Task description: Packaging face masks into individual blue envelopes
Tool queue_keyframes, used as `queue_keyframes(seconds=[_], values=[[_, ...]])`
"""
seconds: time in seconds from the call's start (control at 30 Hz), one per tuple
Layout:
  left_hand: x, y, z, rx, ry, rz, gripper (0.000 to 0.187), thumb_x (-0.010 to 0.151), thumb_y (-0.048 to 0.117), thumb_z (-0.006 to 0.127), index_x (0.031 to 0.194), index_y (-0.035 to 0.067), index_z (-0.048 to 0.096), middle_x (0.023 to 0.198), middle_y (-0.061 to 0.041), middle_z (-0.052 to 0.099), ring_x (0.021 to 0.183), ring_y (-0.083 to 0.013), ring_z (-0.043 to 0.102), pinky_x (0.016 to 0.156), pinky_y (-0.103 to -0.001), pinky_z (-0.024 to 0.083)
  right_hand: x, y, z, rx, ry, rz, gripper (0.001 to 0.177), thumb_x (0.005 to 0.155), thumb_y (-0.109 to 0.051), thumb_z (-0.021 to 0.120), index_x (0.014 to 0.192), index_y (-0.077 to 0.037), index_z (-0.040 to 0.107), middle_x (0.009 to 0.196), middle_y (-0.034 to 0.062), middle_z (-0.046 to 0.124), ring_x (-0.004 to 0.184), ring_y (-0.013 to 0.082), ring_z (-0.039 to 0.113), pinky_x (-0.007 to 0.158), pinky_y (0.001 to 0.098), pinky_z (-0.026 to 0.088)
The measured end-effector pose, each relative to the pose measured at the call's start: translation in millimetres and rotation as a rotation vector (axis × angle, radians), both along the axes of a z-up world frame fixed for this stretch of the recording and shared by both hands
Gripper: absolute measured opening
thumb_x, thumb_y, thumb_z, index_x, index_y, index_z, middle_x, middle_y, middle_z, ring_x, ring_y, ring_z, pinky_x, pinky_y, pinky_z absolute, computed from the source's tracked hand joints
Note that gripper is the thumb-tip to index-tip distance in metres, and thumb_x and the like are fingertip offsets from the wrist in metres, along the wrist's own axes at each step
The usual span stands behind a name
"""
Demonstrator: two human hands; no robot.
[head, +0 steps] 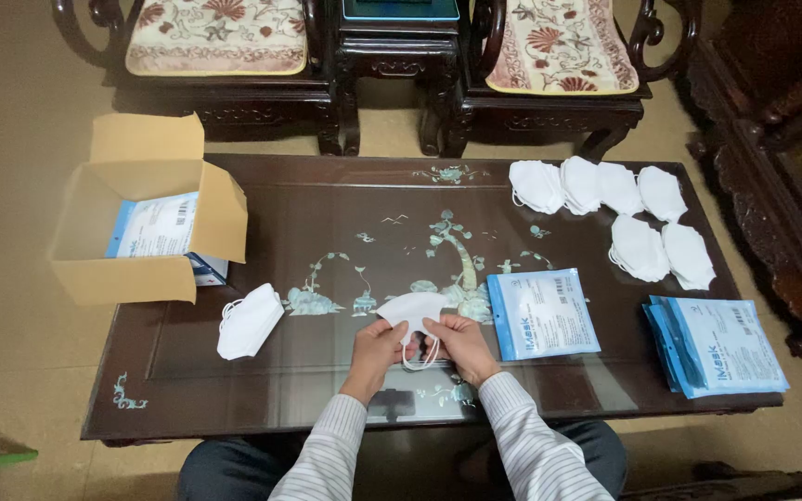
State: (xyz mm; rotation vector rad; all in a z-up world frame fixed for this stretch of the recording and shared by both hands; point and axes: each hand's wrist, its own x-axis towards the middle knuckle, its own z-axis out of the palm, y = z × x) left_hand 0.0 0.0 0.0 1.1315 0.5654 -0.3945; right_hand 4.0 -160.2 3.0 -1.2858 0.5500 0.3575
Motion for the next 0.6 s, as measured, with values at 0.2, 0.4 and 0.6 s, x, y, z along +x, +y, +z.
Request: queue_keyframes(seconds=[0.2,0.4,0.6], values=[[2,1,-15,-0.025,-0.014,-0.020,0.025,0.092,0.014,0.076,0.108,-0.005,0.070,0.084,-0.021,0.072,0.064,-0.0296,0.076,0.060,-0.038,0.068,-2,-2,1,0.025,-0.018,0.020,0.010,0.089,-0.007,0.076,0.090,0.003,0.073,0.068,0.0166,0.072,0.060,0.0267,0.076,0.056,0.0367,0.066],[-5,3,2,-0.051,-0.059,-0.020,0.024,0.094,0.005,0.068,0.114,-0.008,0.067,0.085,-0.012,0.067,0.066,-0.0200,0.075,0.061,-0.031,0.068,-8,-4,13,0.023,-0.055,0.066,0.012,0.089,-0.006,0.077,0.096,0.003,0.076,0.074,0.0166,0.075,0.066,0.0273,0.078,0.062,0.0376,0.067],[-11,8,19,-0.059,-0.022,0.000,0.023,0.081,-0.014,0.069,0.104,-0.010,0.073,0.084,-0.024,0.074,0.070,-0.0279,0.077,0.066,-0.029,0.067,-10,-7,52,0.233,0.033,0.014,0.034,0.090,-0.016,0.068,0.114,0.009,0.074,0.086,0.0228,0.076,0.070,0.0285,0.076,0.068,0.0428,0.066]])
